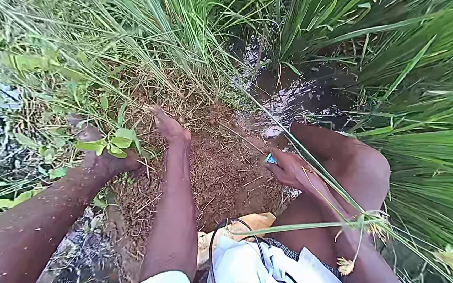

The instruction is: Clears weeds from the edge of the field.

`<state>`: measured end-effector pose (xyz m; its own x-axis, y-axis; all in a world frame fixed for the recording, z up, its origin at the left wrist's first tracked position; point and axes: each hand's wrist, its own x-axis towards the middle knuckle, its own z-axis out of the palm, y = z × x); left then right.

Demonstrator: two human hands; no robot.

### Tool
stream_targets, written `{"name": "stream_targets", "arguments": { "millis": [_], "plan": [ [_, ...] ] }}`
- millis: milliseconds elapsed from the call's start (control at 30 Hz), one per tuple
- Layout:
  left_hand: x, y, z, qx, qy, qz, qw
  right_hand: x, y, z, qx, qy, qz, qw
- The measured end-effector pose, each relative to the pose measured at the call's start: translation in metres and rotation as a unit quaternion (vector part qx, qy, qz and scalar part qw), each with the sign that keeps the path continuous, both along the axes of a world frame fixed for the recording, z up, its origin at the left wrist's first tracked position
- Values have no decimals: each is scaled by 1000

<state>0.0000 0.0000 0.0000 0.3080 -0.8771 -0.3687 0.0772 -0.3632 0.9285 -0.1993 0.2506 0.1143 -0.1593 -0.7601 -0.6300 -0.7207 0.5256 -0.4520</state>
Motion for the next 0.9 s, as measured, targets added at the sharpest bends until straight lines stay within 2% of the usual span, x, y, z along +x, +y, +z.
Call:
{"name": "stream_targets", "arguments": {
  "millis": [133,200,367,567,667,800,900],
  "plan": [
    [-2,-1,4,49,8,-8,999,4,8,1,-126,-64,-31,990],
    [0,-2,1,67,-9,-9,998,11,-2,4,-155,-87,-46,983],
    [-3,-2,3,31,37,-24,999,25,-52,-2,-132,-37,-29,990],
    [-2,-4,0,7,123,-6,992,23,-100,-33,-167,-22,35,985],
    [-10,0,4,35,118,-8,992,15,-104,-41,-129,-15,34,991],
    [-23,1,9,28,91,-16,995,10,-101,-49,-152,5,53,987],
    [-23,-1,10,30,79,-21,996,15,-106,-45,-120,5,50,992]
  ]
}}
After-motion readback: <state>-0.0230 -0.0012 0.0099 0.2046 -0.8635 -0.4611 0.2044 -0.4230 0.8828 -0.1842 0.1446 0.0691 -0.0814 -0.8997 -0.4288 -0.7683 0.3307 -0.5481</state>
